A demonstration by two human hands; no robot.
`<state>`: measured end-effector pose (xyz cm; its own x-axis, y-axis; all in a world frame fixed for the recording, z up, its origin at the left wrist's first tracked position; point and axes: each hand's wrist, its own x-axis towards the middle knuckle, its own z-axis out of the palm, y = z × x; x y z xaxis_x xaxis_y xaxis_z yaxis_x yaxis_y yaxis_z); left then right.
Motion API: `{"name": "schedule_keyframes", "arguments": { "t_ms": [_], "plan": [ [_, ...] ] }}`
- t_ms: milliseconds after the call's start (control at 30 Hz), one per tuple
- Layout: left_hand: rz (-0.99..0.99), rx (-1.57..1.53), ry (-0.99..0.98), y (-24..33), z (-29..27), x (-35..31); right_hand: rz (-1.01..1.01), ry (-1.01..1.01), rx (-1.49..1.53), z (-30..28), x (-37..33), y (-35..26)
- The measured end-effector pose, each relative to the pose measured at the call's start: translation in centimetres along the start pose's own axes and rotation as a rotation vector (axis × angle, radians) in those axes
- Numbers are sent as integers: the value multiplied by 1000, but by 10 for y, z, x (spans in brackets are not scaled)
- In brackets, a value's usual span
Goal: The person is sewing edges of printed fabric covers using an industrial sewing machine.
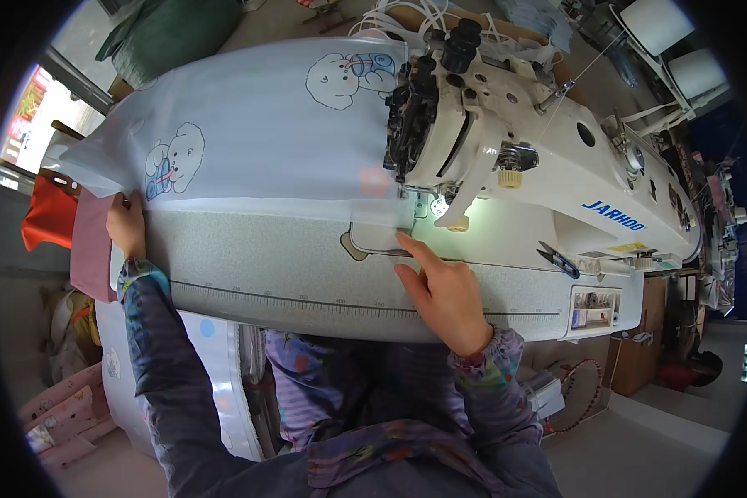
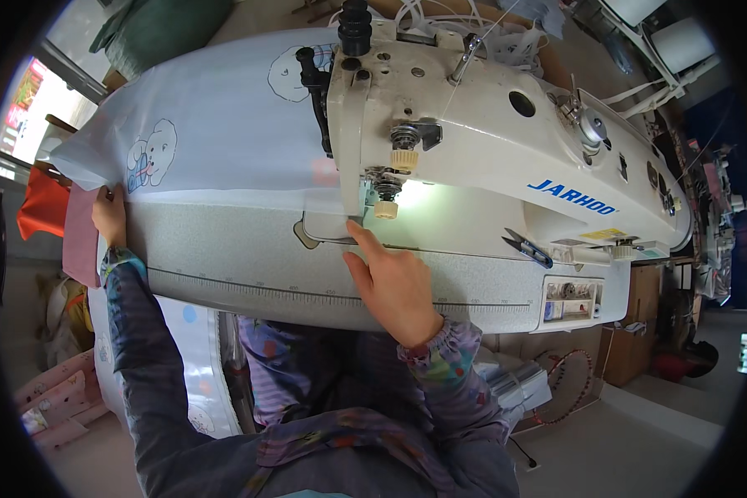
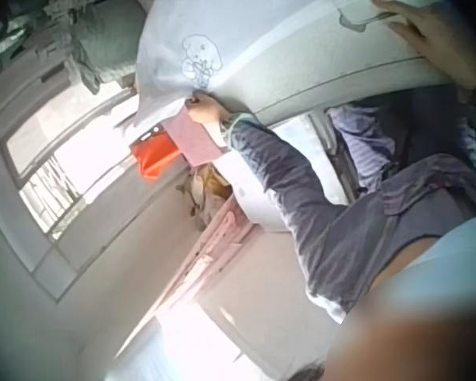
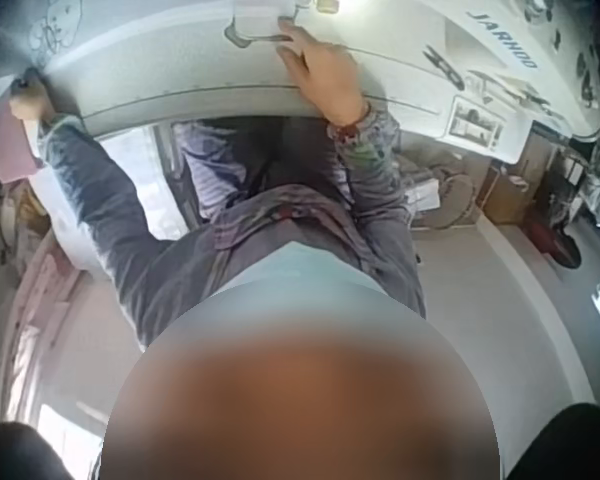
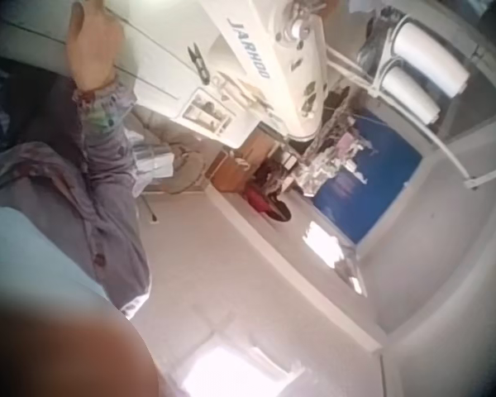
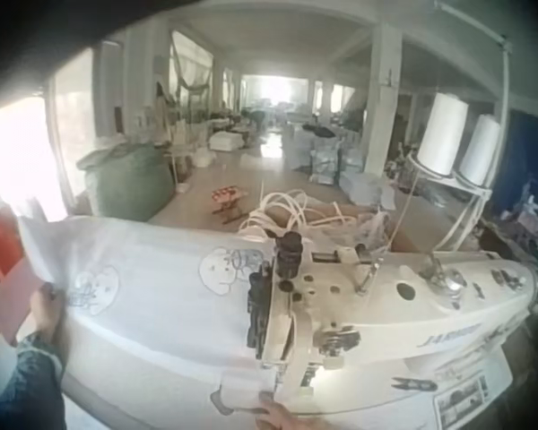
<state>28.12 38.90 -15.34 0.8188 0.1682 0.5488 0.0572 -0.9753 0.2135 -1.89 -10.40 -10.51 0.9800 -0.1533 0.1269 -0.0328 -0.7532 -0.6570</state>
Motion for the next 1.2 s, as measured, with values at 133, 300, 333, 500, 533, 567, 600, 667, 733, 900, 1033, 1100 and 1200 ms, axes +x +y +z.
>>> {"name": "schedule_keyframes", "arguments": {
  "t_ms": [133,300,333,500,533,567,600,667,733,900,1033,1100,1200],
  "plan": [
    [-2,-6,1,-2,-5,-8,16,19,19,2,-8,2],
    [-3,63,-97,-37,-68,-78,18,-96,310,7,-50,-4],
    [20,6,-125,-42,-93,-111,23,-92,320,12,-64,-9],
    [145,369,-578,10,-200,-333,303,-426,1168,78,-123,-45],
    [68,15,-746,29,-215,-370,336,-388,1214,91,-129,-48],
    [157,-210,-816,51,-223,-402,419,-401,1280,99,-133,-48],
    [159,-49,-1239,65,-234,-417,549,-434,1279,105,-139,-47],
    [275,-542,-1424,75,-248,-405,598,-357,1256,98,-160,-42],
    [-277,-662,-1503,70,-255,-355,588,-424,1083,85,-178,-32],
    [144,-294,-432,67,-217,-233,595,-456,1094,80,-200,-28],
    [264,52,-454,81,-178,-215,623,-407,1085,80,-192,-23],
    [303,46,-416,82,-171,-213,611,-370,1120,77,-185,-20],
    [351,43,-407,81,-165,-201,585,-360,1105,72,-175,-15]
  ]
}}
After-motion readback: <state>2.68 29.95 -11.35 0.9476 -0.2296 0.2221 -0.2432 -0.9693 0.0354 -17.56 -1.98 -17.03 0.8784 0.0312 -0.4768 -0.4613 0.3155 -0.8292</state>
